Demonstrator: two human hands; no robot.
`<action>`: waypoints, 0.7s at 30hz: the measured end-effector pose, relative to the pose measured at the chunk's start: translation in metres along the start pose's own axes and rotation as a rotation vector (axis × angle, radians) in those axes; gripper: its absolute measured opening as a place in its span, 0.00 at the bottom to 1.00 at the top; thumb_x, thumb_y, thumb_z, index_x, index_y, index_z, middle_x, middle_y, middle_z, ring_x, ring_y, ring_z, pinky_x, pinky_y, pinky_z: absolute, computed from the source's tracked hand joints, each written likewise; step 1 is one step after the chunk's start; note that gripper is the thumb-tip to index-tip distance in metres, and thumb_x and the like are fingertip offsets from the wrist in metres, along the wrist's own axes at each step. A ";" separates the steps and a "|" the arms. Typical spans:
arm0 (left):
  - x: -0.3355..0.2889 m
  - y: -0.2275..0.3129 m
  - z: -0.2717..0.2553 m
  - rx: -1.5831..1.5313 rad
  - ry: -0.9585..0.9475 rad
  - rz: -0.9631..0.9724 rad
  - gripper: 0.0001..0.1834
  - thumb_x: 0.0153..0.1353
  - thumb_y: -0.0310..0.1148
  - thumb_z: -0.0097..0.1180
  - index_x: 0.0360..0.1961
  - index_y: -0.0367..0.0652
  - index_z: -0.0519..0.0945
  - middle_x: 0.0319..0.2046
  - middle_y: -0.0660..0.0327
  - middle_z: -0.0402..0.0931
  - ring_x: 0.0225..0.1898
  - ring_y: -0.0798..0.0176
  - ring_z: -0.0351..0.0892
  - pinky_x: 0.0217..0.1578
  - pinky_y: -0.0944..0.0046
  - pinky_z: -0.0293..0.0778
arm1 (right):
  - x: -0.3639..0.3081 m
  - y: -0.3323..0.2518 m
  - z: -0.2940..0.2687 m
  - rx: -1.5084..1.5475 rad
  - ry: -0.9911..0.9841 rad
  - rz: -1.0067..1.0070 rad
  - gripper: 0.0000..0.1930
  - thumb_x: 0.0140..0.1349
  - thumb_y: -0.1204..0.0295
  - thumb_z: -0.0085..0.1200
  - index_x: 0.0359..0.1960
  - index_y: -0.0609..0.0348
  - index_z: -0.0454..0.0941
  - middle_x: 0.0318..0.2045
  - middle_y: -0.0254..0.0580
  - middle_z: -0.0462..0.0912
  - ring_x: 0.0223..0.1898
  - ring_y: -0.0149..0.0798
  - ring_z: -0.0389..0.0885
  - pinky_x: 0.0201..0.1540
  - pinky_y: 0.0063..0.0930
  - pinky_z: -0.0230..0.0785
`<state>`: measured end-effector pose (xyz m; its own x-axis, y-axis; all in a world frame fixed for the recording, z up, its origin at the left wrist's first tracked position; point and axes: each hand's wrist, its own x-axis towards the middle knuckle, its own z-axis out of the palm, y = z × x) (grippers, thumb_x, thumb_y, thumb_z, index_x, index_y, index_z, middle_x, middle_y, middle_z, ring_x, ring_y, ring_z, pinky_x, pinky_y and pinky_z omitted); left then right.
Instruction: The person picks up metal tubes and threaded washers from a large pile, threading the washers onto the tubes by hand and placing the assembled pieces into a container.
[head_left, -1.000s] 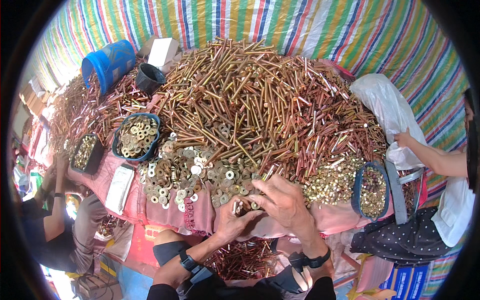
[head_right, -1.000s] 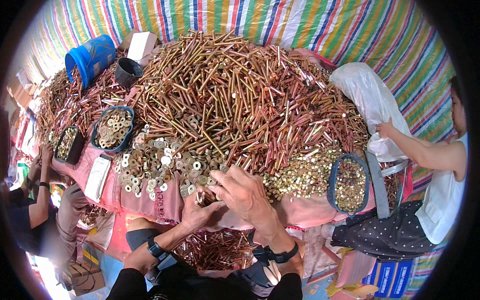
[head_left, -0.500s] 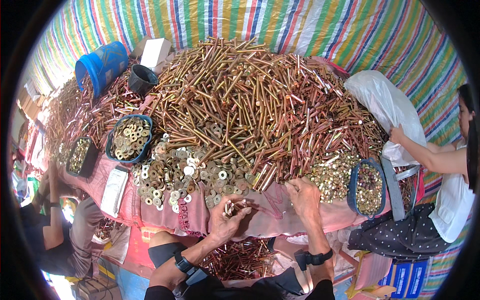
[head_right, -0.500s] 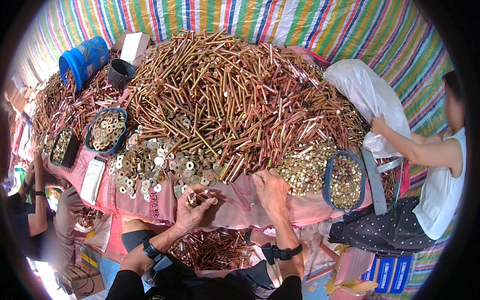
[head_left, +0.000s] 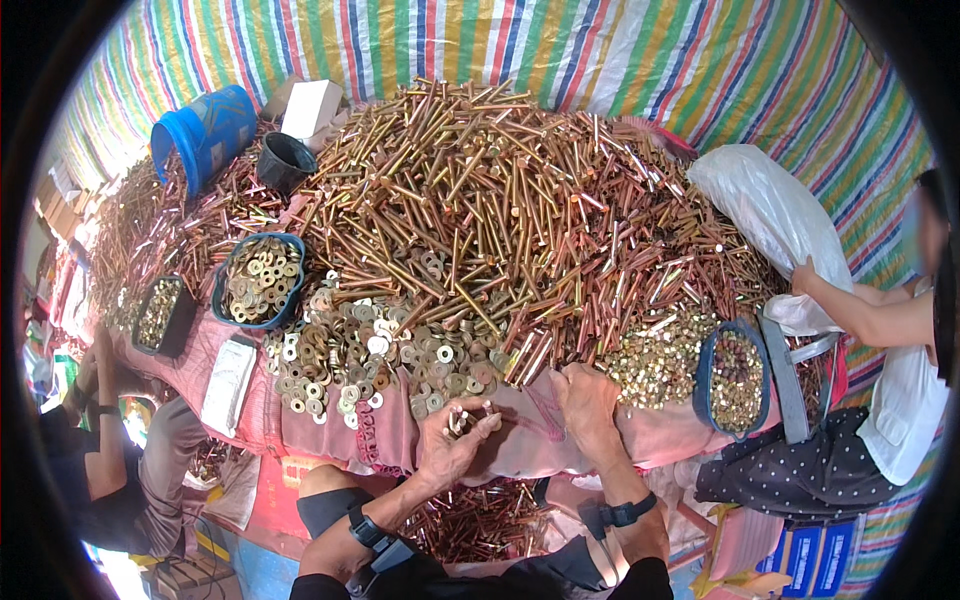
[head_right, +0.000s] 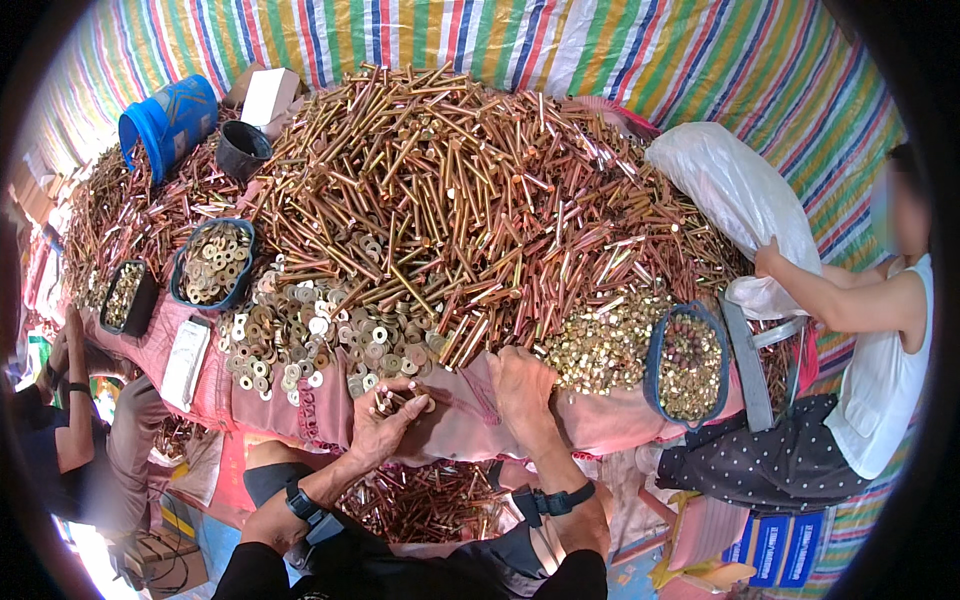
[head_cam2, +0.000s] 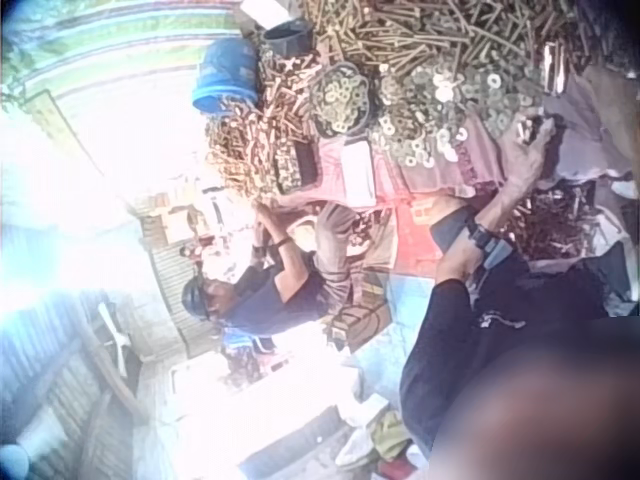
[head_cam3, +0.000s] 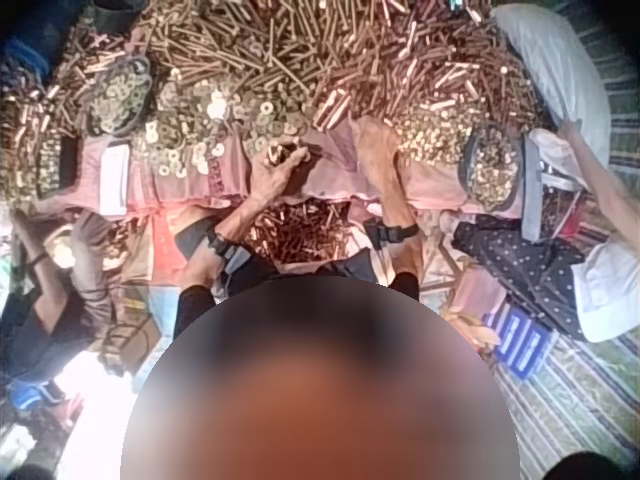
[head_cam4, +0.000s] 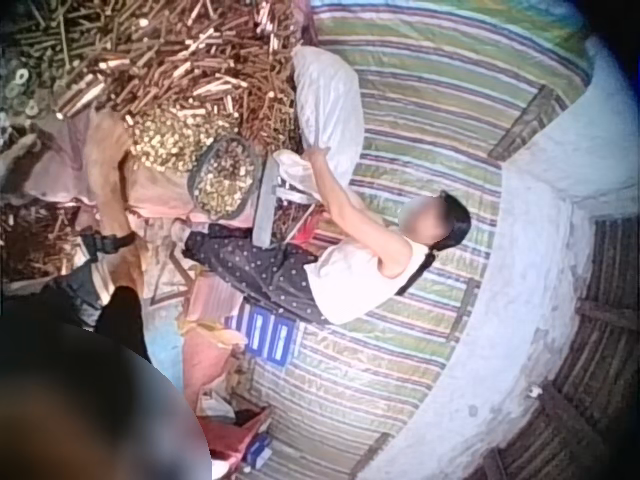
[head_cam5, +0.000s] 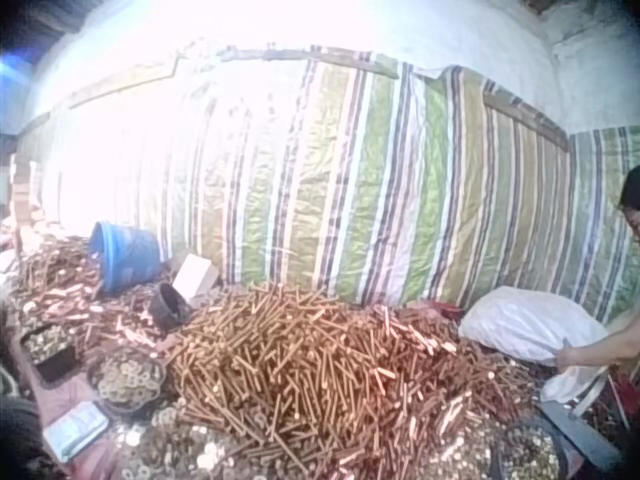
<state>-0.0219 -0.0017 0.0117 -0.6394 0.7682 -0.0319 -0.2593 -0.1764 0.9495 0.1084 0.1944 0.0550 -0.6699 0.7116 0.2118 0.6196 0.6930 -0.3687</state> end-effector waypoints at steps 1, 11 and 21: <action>0.000 0.000 0.000 0.014 0.002 0.014 0.13 0.68 0.26 0.69 0.51 0.37 0.84 0.35 0.64 0.87 0.35 0.75 0.83 0.36 0.72 0.78 | -0.001 0.000 0.000 0.040 0.030 -0.016 0.14 0.66 0.63 0.66 0.34 0.64 0.82 0.30 0.56 0.84 0.33 0.60 0.85 0.36 0.53 0.75; 0.001 -0.002 -0.001 0.030 -0.014 0.056 0.12 0.67 0.24 0.69 0.50 0.36 0.84 0.36 0.62 0.88 0.36 0.73 0.84 0.39 0.69 0.80 | 0.003 0.003 0.001 0.055 0.034 -0.046 0.12 0.67 0.66 0.63 0.39 0.65 0.84 0.34 0.59 0.84 0.34 0.63 0.85 0.36 0.55 0.75; 0.000 0.005 0.003 0.146 -0.024 0.071 0.15 0.69 0.36 0.70 0.51 0.39 0.85 0.43 0.60 0.89 0.45 0.70 0.85 0.46 0.64 0.82 | -0.008 0.008 -0.005 0.992 -0.201 0.225 0.09 0.74 0.68 0.60 0.39 0.63 0.80 0.26 0.34 0.81 0.27 0.25 0.79 0.29 0.23 0.72</action>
<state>-0.0212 -0.0012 0.0174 -0.6346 0.7717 0.0425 -0.1050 -0.1406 0.9845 0.1210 0.1948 0.0543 -0.6927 0.7172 -0.0762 0.1848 0.0744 -0.9800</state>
